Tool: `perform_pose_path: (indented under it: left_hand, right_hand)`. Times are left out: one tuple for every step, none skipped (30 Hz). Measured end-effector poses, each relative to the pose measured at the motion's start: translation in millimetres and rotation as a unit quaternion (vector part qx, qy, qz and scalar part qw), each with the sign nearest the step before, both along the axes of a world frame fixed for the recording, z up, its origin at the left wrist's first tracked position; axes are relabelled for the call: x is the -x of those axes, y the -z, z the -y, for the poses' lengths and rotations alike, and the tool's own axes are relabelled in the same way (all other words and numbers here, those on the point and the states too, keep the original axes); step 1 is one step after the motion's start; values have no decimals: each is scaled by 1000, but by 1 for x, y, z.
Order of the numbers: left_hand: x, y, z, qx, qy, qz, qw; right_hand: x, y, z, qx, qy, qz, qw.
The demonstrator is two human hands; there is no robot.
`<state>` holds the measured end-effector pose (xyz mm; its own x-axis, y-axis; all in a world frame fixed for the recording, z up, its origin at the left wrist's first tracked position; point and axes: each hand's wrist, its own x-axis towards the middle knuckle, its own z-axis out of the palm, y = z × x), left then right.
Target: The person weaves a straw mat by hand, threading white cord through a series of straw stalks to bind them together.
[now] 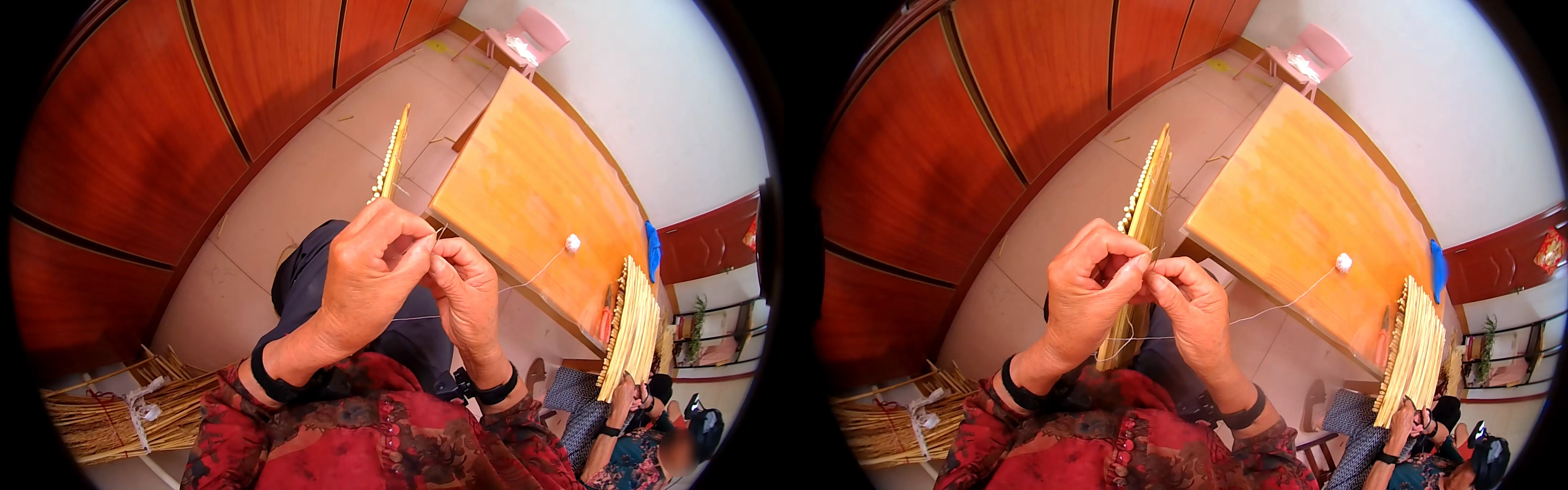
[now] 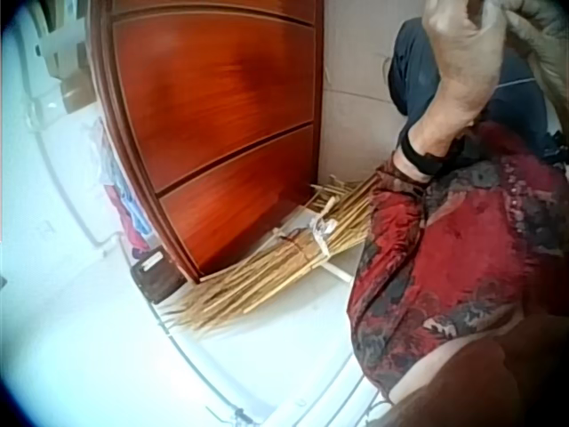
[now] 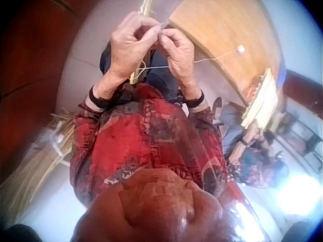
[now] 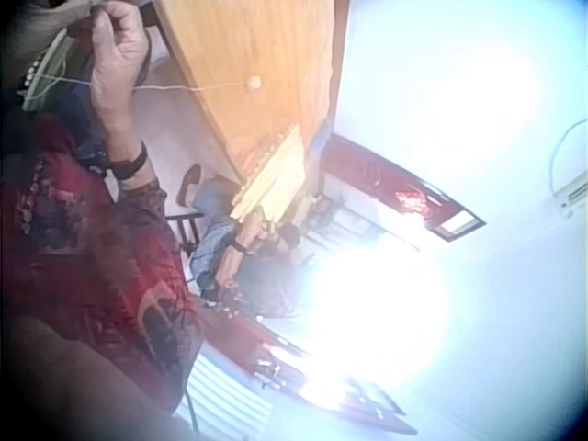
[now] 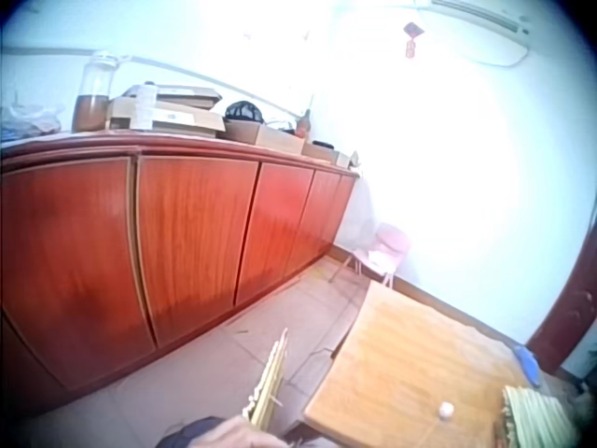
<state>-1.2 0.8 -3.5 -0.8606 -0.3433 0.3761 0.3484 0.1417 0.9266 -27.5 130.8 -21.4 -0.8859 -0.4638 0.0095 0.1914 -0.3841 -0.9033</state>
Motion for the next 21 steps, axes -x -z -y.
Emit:
perform_pose_path:
  left_hand:
    - [0, -1, 0, 6, 0, 3, 1000]
    - [0, -1, 0, 12, 0, 7, 1000]
    - [-1, -1, 0, 12, -1, 7, 1000]
    - [-1, 0, -1, 3, 3, 8, 1000]
    - [-1, 0, -1, -7, 7, 9, 1000]
    - [-1, 0, -1, -7, 7, 10, 1000]
    - [0, -1, 0, 4, 7, 10, 1000]
    - [0, -1, 0, 14, 7, 11, 1000]
    - [0, -2, 0, 14, 7, 12, 1000]
    - [-1, -2, 0, 17, 8, 15, 1000]
    - [-1, -2, 0, 19, 8, 18, 1000]
    - [-1, -2, 0, 19, 8, 18, 1000]
    - [-1, -1, 0, 20, 8, 18, 1000]
    - [-1, -1, 1, 21, 8, 19, 1000]
    - [-1, -1, 1, 21, 8, 19, 1000]
    - [-1, -1, 0, 14, 10, 23, 1000]
    - [-1, -2, 0, 8, 11, 27, 1000]
    - [-1, -2, 0, 8, 11, 27, 1000]
    - [-1, -2, 0, 7, 12, 29, 999]
    - [-1, -3, 0, 6, 13, 31, 999]
    - [-1, -2, 0, 6, 13, 31, 999]
  right_hand:
    - [0, 0, 0, -2, -1, 1, 1000]
    - [0, 1, 0, -1, -1, 1, 1000]
    - [0, 2, -1, 0, -1, -1, 1000]
    - [0, 3, -1, 1, -1, -3, 1000]
    - [0, 3, -1, 2, -1, -3, 1000]
    - [0, 3, -1, -1, 1, -5, 1000]
    - [0, 3, -1, -3, 3, -7, 1000]
    - [1, 3, -2, -3, 3, -6, 1000]
    - [1, 3, -2, -6, 3, -10, 1000]
    - [1, 3, -2, -10, 3, -14, 1000]
    - [0, 3, -2, -9, 3, -14, 1000]
    - [0, 1, -2, -12, 0, -18, 1000]
    - [0, 1, -2, -14, -2, -22, 1000]
    - [0, 1, -2, -13, -2, -22, 1000]
    - [0, 1, -2, -17, -4, -26, 1000]
    - [0, 2, -2, -21, -6, -29, 999]
    - [1, 1, -2, -21, -6, -29, 999]
    - [1, 1, -2, -23, -8, -33, 999]
    - [1, 1, -2, -24, -10, -36, 999]
    - [1, 1, -2, -24, -10, -36, 999]
    - [1, 2, -2, -24, -8, -38, 999]
